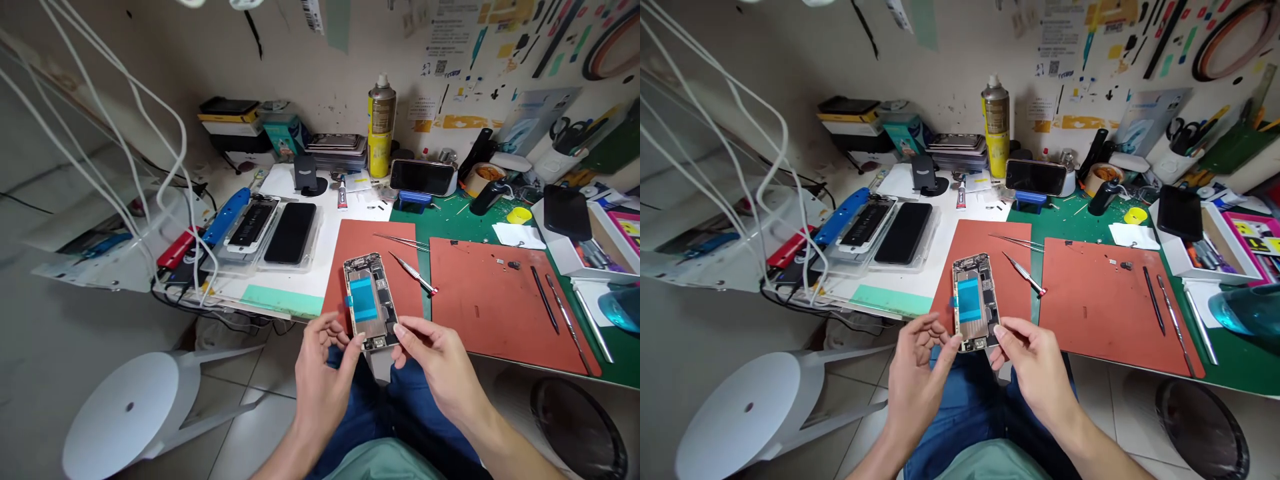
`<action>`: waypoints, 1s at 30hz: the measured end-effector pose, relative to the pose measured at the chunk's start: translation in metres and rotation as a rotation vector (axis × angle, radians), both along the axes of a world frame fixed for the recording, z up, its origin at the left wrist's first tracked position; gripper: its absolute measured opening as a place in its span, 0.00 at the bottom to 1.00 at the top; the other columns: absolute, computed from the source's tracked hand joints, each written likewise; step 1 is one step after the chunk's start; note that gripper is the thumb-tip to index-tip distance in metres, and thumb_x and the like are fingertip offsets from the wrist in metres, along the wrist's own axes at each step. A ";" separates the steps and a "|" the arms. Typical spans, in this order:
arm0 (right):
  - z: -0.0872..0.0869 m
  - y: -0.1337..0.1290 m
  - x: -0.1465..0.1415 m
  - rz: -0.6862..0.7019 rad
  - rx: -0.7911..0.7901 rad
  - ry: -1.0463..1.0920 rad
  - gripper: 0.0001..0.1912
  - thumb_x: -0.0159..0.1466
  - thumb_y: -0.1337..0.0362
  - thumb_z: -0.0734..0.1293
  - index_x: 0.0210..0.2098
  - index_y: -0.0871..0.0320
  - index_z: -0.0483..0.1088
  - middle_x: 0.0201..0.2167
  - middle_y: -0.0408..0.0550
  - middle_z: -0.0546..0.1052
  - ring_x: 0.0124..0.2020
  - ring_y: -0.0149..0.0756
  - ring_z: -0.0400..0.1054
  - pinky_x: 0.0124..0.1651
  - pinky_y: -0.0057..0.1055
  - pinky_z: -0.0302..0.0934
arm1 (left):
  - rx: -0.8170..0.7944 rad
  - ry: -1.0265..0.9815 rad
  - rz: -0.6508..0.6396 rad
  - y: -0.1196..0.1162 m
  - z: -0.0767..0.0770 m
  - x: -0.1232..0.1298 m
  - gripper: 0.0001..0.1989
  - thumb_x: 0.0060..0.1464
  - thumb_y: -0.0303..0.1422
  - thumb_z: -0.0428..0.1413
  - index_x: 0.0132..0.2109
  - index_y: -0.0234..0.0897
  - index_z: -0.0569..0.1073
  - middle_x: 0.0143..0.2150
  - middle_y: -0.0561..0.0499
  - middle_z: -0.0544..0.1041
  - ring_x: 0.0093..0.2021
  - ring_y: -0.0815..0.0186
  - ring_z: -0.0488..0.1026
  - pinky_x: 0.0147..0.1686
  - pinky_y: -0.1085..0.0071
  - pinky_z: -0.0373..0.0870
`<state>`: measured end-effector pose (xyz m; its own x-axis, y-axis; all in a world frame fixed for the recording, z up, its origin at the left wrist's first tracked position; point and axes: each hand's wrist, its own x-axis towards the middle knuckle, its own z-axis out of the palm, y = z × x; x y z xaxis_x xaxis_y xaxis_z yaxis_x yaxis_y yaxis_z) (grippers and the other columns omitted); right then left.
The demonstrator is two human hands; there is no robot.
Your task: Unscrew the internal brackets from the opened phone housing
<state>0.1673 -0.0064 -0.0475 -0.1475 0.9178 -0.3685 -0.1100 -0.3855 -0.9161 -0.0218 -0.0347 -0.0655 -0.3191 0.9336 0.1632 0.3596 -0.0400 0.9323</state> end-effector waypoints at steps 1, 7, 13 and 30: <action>-0.002 -0.006 0.000 0.000 0.019 0.006 0.26 0.67 0.44 0.74 0.51 0.60 0.82 0.25 0.46 0.80 0.27 0.36 0.75 0.39 0.34 0.71 | -0.029 -0.173 0.021 -0.001 0.003 0.002 0.26 0.64 0.39 0.66 0.65 0.44 0.68 0.49 0.48 0.79 0.46 0.64 0.81 0.46 0.69 0.80; -0.007 -0.033 -0.006 0.022 0.167 -0.078 0.16 0.71 0.52 0.72 0.50 0.55 0.83 0.28 0.45 0.80 0.28 0.33 0.74 0.37 0.31 0.72 | -0.294 -0.799 -0.217 0.003 0.023 0.021 0.23 0.56 0.41 0.72 0.53 0.35 0.78 0.45 0.43 0.86 0.36 0.62 0.83 0.45 0.61 0.83; -0.001 -0.034 -0.010 -0.136 0.180 -0.061 0.16 0.68 0.52 0.75 0.48 0.56 0.81 0.34 0.49 0.83 0.26 0.34 0.75 0.28 0.28 0.73 | -0.250 -0.801 -0.189 0.000 0.022 0.033 0.16 0.58 0.37 0.70 0.49 0.33 0.81 0.43 0.42 0.87 0.34 0.61 0.84 0.34 0.67 0.84; 0.012 -0.027 -0.005 -0.192 0.233 -0.162 0.12 0.67 0.53 0.76 0.37 0.57 0.82 0.27 0.46 0.82 0.25 0.34 0.76 0.29 0.26 0.73 | -0.101 -0.491 -0.266 -0.006 0.012 0.037 0.06 0.65 0.35 0.64 0.44 0.37 0.84 0.38 0.48 0.86 0.36 0.63 0.83 0.41 0.69 0.83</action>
<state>0.1621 -0.0338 -0.0352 0.0796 0.9854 -0.1504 -0.0066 -0.1503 -0.9886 0.0151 -0.0409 -0.0530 -0.0870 0.9954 -0.0392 -0.1271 0.0280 0.9915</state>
